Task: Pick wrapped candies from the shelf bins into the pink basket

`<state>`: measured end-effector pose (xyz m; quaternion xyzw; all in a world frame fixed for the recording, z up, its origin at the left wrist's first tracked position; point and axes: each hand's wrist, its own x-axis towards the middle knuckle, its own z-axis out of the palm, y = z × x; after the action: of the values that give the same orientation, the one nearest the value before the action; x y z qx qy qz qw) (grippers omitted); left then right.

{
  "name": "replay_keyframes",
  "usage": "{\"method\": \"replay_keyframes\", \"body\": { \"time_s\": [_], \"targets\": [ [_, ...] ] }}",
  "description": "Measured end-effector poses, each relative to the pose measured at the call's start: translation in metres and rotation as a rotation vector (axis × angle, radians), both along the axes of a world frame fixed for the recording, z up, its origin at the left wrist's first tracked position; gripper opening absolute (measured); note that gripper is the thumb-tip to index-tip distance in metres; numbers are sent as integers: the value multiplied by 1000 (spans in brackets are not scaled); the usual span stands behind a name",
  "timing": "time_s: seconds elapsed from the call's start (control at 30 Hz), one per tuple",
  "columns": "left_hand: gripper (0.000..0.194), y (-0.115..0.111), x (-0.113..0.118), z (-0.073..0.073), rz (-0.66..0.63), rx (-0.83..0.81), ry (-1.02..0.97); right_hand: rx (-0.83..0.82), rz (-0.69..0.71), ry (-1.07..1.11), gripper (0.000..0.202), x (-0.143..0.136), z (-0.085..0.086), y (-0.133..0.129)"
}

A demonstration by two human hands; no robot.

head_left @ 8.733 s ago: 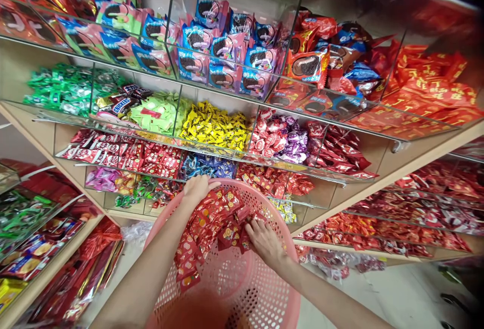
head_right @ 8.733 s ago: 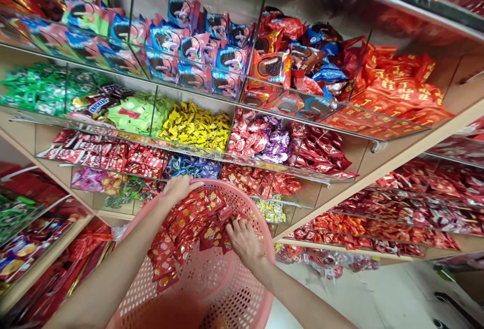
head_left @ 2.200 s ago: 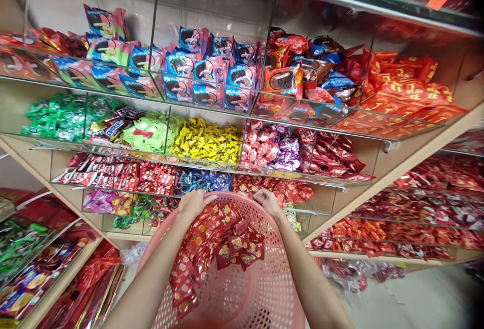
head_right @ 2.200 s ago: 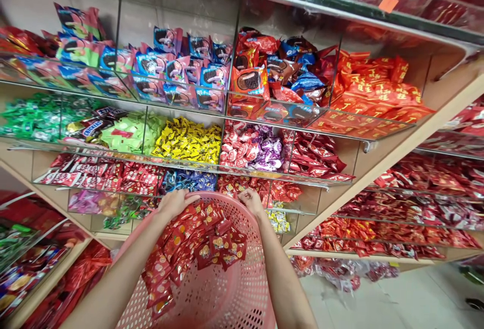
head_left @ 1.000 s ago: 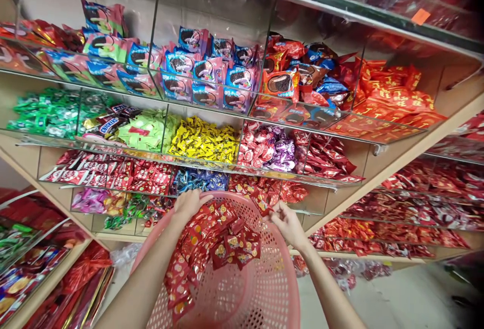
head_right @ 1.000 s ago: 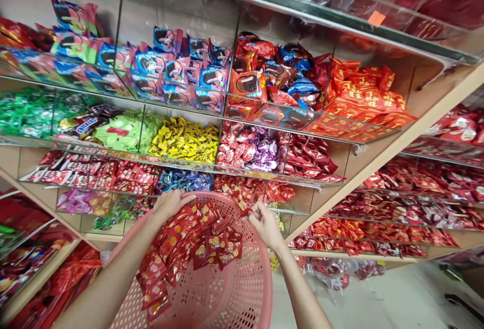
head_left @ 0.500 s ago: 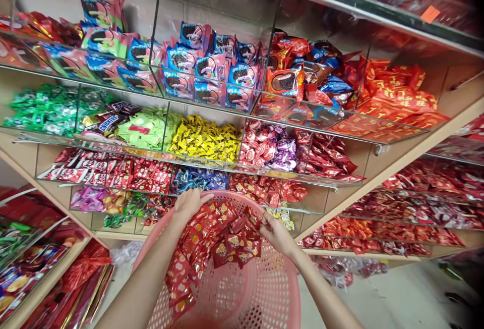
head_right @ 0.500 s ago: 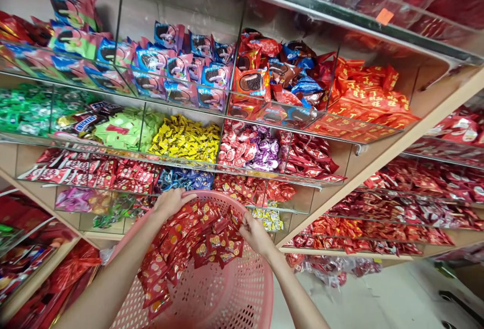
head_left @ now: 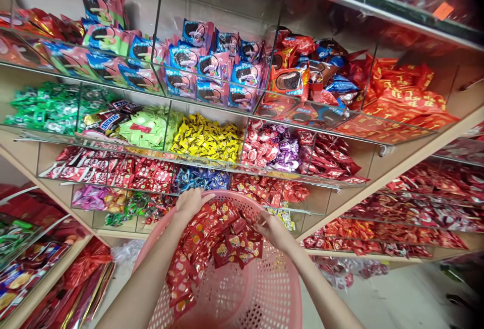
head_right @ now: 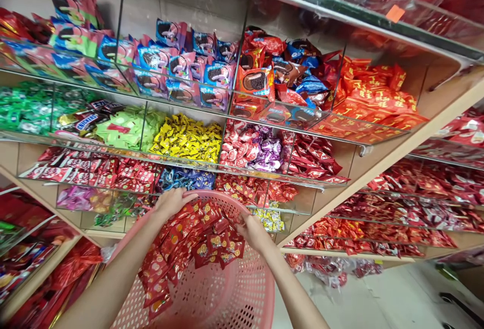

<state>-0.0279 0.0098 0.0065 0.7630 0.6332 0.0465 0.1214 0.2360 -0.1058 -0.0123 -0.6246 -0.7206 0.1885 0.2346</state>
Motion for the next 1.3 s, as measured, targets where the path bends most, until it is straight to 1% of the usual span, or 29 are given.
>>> {"method": "replay_keyframes", "body": {
  "time_s": [0.1, 0.17, 0.2, 0.27, 0.33, 0.4, 0.5, 0.6, 0.67, 0.77, 0.83, 0.97, 1.07, 1.13, 1.3],
  "targets": [
    [67, 0, 0, -1, -4, 7, 4, 64, -49, 95, 13, 12, 13, 16],
    [67, 0, -1, -2, -11, 17, 3, 122, -89, 138, 14, 20, 15, 35],
    [68, 0, -1, -2, -13, 20, 2, 137, -102, 162, 14, 23, 13, 46],
    [69, 0, 0, -2, -10, 21, 1, 96, -104, 255, 11, 26, 4, 71],
    [71, 0, 0, -2, -7, 26, 3, -37, -79, 390, 11, 24, -8, 95],
    [72, -1, 0, -2, -13, 38, 5, -123, -61, 451, 15, 19, -20, 116],
    [72, -1, -1, -2, -28, 55, 10, -199, -45, 474, 23, 11, -33, 137],
    [71, -1, 0, -2, -26, 50, 12, -276, -39, 494, 30, 9, -42, 147],
    [69, -1, 0, -1, -15, 38, 12, -311, -40, 503, 32, 11, -46, 149],
    [68, -1, 0, -1, -9, 32, 17, -306, -42, 512, 25, 15, -48, 146],
    [69, -1, 0, -1, -21, 46, 20, -262, -42, 519, 21, 16, -48, 142],
    [72, 0, -1, -3, -40, 74, 16, -150, -44, 543, 23, 15, -42, 132],
    [73, 0, -2, -4, -38, 75, 11, -70, -67, 564, 22, 15, -34, 122],
    [74, 0, -1, -4, -34, 77, 9, -22, -87, 572, 20, 17, -25, 112],
    [72, 1, -1, -4, -28, 73, 13, 126, -117, 533, 17, 21, 6, 71]
  ]
}}
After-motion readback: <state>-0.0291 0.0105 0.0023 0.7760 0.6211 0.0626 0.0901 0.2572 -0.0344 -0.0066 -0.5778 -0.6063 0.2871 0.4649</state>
